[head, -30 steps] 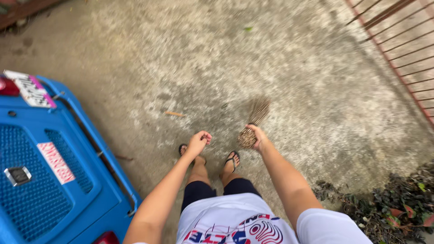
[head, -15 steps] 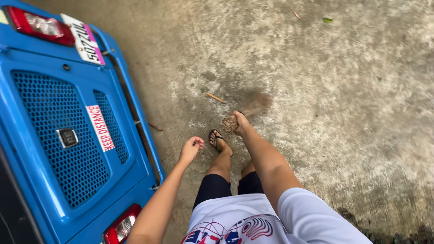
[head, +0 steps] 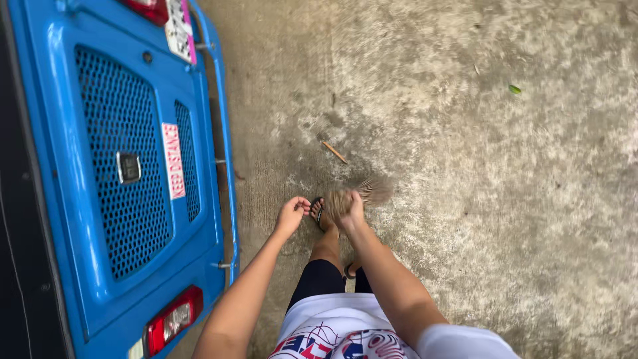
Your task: The person sweeps debris from a concrete outdoor floor using a small handheld whisk broom, moving the broom along the ground and around a vehicle and potted plants.
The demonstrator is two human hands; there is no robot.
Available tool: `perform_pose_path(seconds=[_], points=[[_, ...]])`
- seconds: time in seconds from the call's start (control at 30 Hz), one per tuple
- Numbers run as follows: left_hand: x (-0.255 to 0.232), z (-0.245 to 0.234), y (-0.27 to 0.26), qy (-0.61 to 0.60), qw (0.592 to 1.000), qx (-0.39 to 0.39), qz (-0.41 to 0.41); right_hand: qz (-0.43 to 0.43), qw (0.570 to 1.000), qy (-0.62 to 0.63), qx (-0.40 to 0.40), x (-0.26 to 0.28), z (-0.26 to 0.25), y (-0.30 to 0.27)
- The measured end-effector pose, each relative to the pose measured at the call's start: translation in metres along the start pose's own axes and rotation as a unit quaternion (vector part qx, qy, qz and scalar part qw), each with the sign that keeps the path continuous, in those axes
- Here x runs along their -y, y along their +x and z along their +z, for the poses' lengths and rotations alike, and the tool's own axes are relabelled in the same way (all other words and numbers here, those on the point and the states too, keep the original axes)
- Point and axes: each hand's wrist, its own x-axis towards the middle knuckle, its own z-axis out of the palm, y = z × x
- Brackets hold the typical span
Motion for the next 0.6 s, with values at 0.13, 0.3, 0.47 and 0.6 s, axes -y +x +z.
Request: perform_pose_path(seconds=[0.13,0.3,0.47,0.6], points=[[-0.003,-0.025,-0.023,0.023,0.998,-0.051,-0.021,-0.031,0.997,0.059,0.042,-0.005,0.098,0.063],[-0.001,-0.048,-0.05,0.04,0.99,-0.128,-0.032,-0.043,0.988,-0.059,0.137,-0.016,0.14,0.067],[0.011,-0.033,-0.052,-0.029,0.985,-0.17,-0.006,0.037,0.954,-0.253,0.158,-0.024,0.061,0.037],[0.014,-0.006,-0.059,-0.031,0.981,-0.19,0.008,-0.023,0.796,-0.602,0.065,0.006,0.006,0.03]])
